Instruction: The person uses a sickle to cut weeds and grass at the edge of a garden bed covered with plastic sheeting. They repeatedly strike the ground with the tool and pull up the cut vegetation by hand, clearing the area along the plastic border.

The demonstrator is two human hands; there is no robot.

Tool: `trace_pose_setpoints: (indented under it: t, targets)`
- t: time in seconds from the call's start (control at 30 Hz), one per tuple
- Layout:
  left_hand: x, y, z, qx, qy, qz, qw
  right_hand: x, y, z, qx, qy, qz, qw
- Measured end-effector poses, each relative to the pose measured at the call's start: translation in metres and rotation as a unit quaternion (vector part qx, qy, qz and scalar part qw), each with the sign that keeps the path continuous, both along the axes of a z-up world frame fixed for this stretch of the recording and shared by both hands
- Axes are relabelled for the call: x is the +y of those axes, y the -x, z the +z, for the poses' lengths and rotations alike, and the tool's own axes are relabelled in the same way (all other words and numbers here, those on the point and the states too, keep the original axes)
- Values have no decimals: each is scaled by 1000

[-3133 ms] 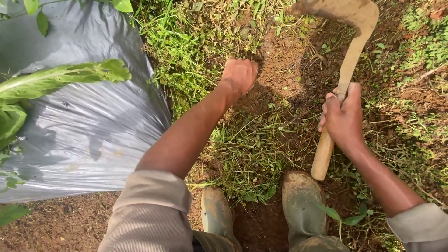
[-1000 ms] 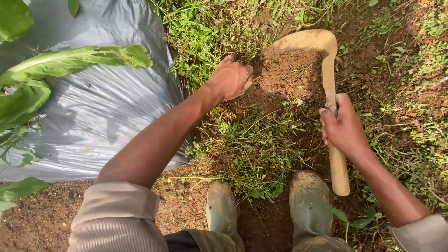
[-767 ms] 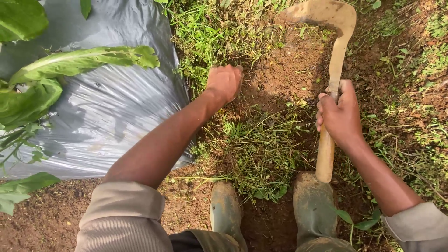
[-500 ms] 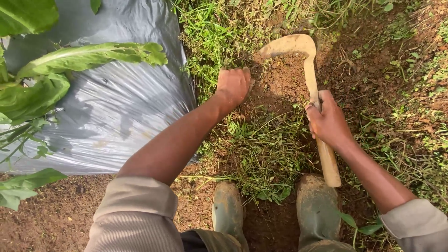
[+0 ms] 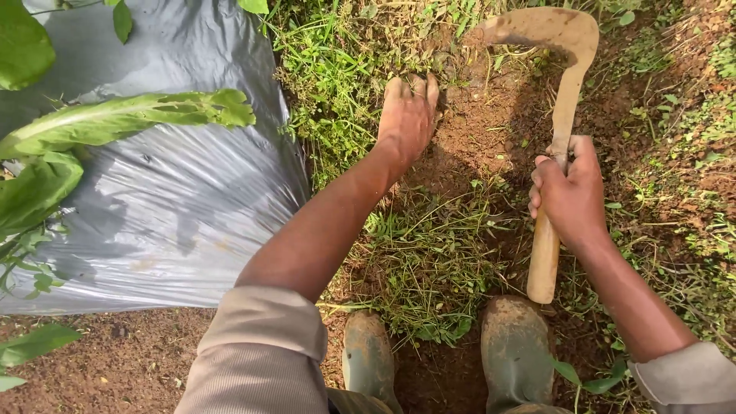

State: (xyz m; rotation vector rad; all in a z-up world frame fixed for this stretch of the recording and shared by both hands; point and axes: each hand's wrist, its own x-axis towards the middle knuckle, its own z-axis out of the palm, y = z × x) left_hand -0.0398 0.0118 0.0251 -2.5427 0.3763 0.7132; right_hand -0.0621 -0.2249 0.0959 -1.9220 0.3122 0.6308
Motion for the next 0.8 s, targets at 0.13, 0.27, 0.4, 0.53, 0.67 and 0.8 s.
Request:
trace_pose_setpoints:
  t: [0.13,0.27,0.4,0.53,0.67,0.8]
  targets:
    - [5,-10,7,-8,-137,-75,988,4,-21,13,35,47,68,996]
    - [15,-11,-16,42,-115,-80,989,12,-33,20,-14,33,71,997]
    - [31,-15,-36,62,17,35,997,23,-26,-18,-57,-127,-58,989]
    - [42,-20,-73,51,324,377,866,11,-8,-42,20,-76,44,996]
    - [28,-13,-57,53,217,201,954,12,-14,-14,80,66,89,991]
    - [20,-5,-52,86,215,198,953,25,-21,-24,-32,-72,-32,996]
